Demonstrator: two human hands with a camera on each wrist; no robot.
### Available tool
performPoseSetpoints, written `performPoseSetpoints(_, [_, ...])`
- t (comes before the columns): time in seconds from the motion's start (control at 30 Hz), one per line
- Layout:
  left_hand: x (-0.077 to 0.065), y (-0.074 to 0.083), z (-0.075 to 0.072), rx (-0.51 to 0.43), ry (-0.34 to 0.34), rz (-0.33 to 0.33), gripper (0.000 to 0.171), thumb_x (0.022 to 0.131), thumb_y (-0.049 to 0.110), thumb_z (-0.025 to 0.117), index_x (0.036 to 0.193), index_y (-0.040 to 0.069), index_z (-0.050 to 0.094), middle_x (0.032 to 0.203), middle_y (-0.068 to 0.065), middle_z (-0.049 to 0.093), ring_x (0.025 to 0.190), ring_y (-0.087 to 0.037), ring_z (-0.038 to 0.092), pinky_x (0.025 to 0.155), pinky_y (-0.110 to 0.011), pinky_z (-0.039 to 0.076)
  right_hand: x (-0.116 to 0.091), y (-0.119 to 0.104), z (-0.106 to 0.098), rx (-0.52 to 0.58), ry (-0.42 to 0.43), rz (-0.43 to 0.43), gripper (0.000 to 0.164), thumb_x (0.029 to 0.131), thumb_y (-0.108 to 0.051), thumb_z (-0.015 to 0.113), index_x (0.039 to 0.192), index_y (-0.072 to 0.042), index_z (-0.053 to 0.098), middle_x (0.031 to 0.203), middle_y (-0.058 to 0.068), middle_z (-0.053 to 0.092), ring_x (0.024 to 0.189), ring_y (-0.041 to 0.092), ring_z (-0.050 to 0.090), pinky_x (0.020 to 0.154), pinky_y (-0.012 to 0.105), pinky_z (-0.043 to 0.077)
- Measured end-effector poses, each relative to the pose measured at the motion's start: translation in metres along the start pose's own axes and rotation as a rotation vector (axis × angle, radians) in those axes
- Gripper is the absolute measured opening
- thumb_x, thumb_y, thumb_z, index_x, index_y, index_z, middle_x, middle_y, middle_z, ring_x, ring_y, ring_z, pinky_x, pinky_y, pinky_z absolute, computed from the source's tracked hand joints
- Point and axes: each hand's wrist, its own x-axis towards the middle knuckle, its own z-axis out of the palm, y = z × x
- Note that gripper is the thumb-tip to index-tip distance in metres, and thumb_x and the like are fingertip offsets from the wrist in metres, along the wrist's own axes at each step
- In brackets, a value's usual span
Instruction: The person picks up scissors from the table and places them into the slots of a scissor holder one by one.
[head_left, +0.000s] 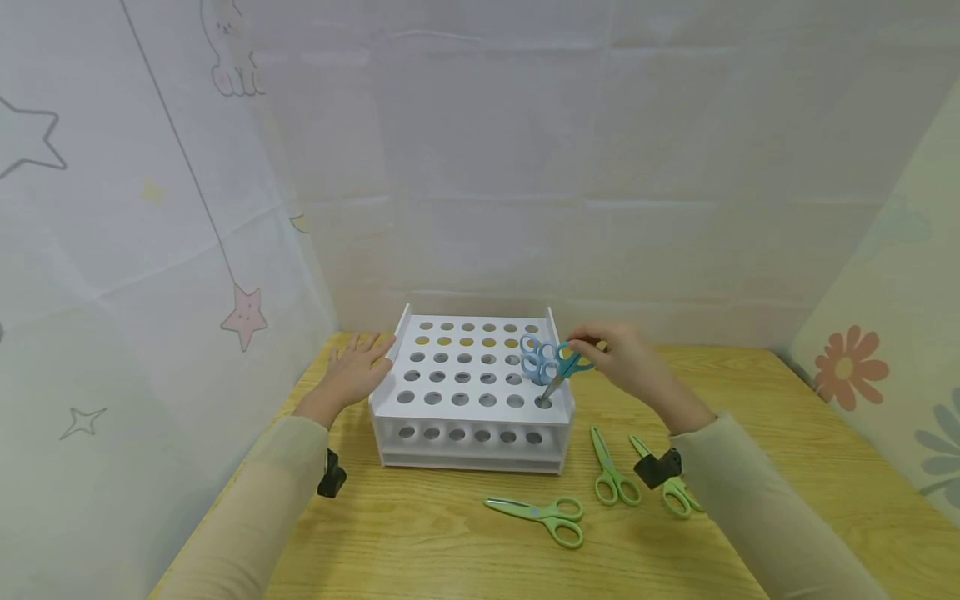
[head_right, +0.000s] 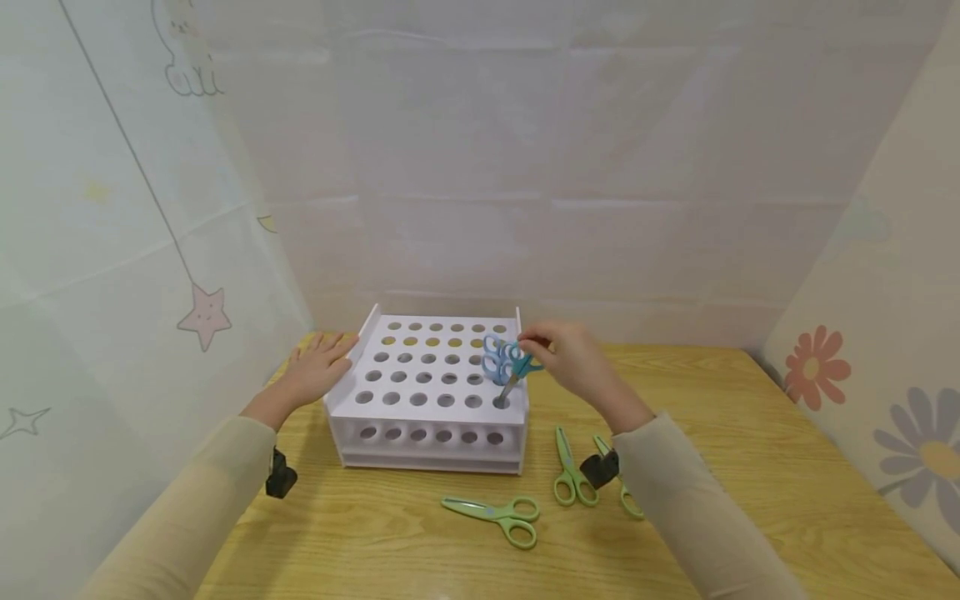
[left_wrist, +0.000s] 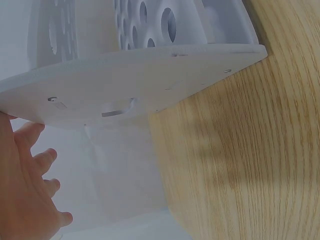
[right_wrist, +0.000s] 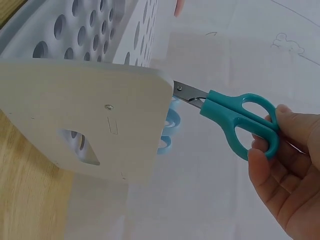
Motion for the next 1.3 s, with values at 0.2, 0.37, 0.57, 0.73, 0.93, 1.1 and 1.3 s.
performPoseSetpoints(0.2, [0.000,0.000,0.000,0.002,0.004,0.005,0.052,0.097,0.034,0.027,0.146,0.014,0.029,0.150,-0.017,0.017,0.135,-0.042,-0.002,0.099,-0.064,-0.005,0.000,-0.002,0.004,0.008,-0.009,-0.004,0.013,0.089,-0.010,0.060,0.096,-0.003,0.069,0.084,0.003,0.066,0.069,0.017,0.057,0.058,0.030,0.049])
performPoseSetpoints(0.37, [0.000,0.000,0.001,0.012,0.007,0.009,0.053,0.097,0.034,0.026,0.146,0.014,0.028,0.150,-0.016,0.017,0.135,-0.042,-0.001,0.099,-0.064,-0.004,0.001,-0.003,0.007,0.020,-0.015,0.006,0.014,0.089,-0.011,0.060,0.096,-0.002,0.069,0.084,0.004,0.067,0.071,0.019,0.059,0.058,0.029,0.049])
performPoseSetpoints(0.57, [0.000,-0.001,0.000,0.014,0.008,0.013,0.053,0.097,0.033,0.027,0.145,0.013,0.029,0.150,-0.017,0.017,0.135,-0.043,-0.001,0.099,-0.065,-0.004,0.004,-0.006,0.012,0.022,-0.035,0.017,0.018,0.089,-0.012,0.061,0.099,0.000,0.069,0.088,0.004,0.067,0.072,0.016,0.059,0.061,0.031,0.049])
performPoseSetpoints(0.73, [0.000,0.000,0.000,0.012,0.006,0.010,0.052,0.097,0.033,0.026,0.145,0.012,0.029,0.150,-0.018,0.016,0.135,-0.043,-0.001,0.099,-0.064,-0.005,0.005,-0.007,0.015,0.031,-0.068,0.037,0.019,0.089,-0.013,0.061,0.100,0.000,0.069,0.087,0.004,0.068,0.071,0.015,0.059,0.061,0.030,0.049])
performPoseSetpoints(0.93, [-0.002,0.002,-0.001,-0.007,0.016,0.020,0.053,0.096,0.035,0.025,0.145,0.014,0.030,0.150,-0.017,0.018,0.135,-0.043,0.000,0.099,-0.064,-0.006,0.004,-0.006,0.023,0.021,-0.084,0.034,0.017,0.088,-0.013,0.062,0.098,-0.002,0.070,0.085,0.002,0.067,0.071,0.014,0.057,0.057,0.028,0.047])
performPoseSetpoints(1.1, [-0.002,0.000,0.000,-0.027,0.027,0.046,0.056,0.094,0.040,0.025,0.145,0.016,0.032,0.149,-0.018,0.020,0.134,-0.044,0.001,0.098,-0.066,-0.004,0.003,-0.004,0.030,0.017,-0.096,0.001,0.014,0.087,-0.011,0.063,0.095,-0.002,0.071,0.083,0.002,0.066,0.067,0.012,0.054,0.055,0.027,0.045])
performPoseSetpoints(1.3, [-0.003,0.003,-0.001,0.002,0.016,0.014,0.053,0.096,0.032,0.026,0.145,0.013,0.029,0.150,-0.017,0.018,0.135,-0.042,-0.001,0.099,-0.064,-0.005,0.002,-0.001,0.037,0.004,-0.122,0.000,0.011,0.087,-0.010,0.063,0.093,-0.005,0.071,0.084,-0.001,0.066,0.069,0.010,0.054,0.058,0.026,0.046])
